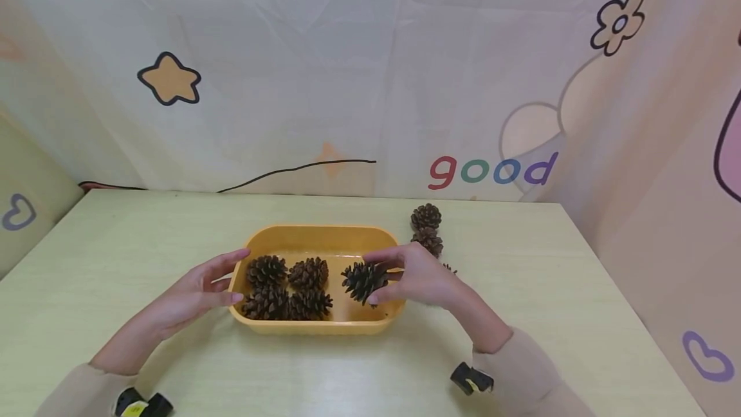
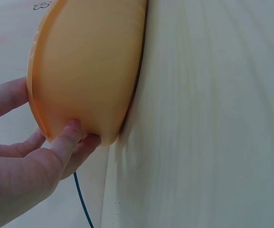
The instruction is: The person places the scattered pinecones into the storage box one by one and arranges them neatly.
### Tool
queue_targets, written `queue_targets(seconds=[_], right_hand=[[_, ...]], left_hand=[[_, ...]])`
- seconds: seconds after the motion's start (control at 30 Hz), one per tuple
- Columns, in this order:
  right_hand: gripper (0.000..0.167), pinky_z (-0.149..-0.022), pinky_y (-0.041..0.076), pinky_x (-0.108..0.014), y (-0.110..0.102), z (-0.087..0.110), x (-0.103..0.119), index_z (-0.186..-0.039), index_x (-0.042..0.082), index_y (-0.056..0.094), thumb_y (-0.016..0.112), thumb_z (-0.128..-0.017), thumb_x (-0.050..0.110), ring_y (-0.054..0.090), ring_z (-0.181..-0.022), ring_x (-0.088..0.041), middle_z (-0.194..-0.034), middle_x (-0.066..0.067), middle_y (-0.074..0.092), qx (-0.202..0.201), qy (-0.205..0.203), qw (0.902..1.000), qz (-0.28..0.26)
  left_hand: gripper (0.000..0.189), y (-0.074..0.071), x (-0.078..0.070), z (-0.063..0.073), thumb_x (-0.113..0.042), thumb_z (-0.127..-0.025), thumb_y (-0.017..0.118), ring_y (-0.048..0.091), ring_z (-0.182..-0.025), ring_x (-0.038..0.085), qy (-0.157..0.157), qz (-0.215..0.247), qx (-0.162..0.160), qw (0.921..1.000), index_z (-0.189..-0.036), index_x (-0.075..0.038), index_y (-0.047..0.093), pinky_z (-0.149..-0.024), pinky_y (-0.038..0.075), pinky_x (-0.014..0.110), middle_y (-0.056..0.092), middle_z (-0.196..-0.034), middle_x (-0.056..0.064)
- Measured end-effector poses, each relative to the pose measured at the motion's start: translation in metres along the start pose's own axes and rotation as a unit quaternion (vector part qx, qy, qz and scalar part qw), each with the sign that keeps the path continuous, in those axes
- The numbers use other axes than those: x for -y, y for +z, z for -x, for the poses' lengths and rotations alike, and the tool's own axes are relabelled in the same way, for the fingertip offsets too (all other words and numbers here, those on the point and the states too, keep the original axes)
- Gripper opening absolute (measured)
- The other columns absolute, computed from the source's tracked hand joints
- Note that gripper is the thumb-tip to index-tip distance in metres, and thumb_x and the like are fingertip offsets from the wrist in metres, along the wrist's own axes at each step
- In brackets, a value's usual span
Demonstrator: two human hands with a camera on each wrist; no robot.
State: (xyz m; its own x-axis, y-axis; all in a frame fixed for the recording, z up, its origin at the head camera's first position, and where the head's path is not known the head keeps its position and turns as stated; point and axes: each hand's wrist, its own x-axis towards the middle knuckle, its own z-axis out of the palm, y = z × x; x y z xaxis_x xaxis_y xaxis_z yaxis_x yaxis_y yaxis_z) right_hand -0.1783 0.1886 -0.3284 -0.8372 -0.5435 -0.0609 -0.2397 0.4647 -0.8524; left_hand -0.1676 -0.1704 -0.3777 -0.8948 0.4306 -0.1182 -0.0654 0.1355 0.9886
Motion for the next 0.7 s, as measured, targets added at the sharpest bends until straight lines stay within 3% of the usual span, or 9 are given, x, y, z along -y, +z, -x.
queue_targets(seconds=[0.37,0.7], right_hand=[[0.058,-0.094,0.043,-0.041,0.012,-0.013,-0.001,-0.121,-0.002,0.055,0.078,-0.071,0.017,0.050,-0.115,-0.031,-0.124,-0.014,0.056,0.040,-0.011,0.9972,0.062],[0.056,-0.094,0.043,-0.043,0.019,-0.019,0.003,-0.120,-0.003,0.056,0.078,-0.071,0.014,0.052,-0.113,-0.032,-0.120,-0.013,0.059,0.071,-0.013,0.9868,0.145]], left_hand=[[0.078,0.001,0.000,0.000,-0.003,-0.081,0.066,0.030,-0.127,0.043,0.001,0.000,-0.001,1.0000,-0.144,-0.004,0.020,-0.096,0.040,0.040,0.018,-0.145,0.023],[0.078,0.000,0.001,-0.001,-0.003,-0.081,0.066,0.029,-0.127,0.044,0.004,0.003,0.001,1.0000,-0.144,-0.003,0.020,-0.095,0.041,0.039,0.018,-0.145,0.023]])
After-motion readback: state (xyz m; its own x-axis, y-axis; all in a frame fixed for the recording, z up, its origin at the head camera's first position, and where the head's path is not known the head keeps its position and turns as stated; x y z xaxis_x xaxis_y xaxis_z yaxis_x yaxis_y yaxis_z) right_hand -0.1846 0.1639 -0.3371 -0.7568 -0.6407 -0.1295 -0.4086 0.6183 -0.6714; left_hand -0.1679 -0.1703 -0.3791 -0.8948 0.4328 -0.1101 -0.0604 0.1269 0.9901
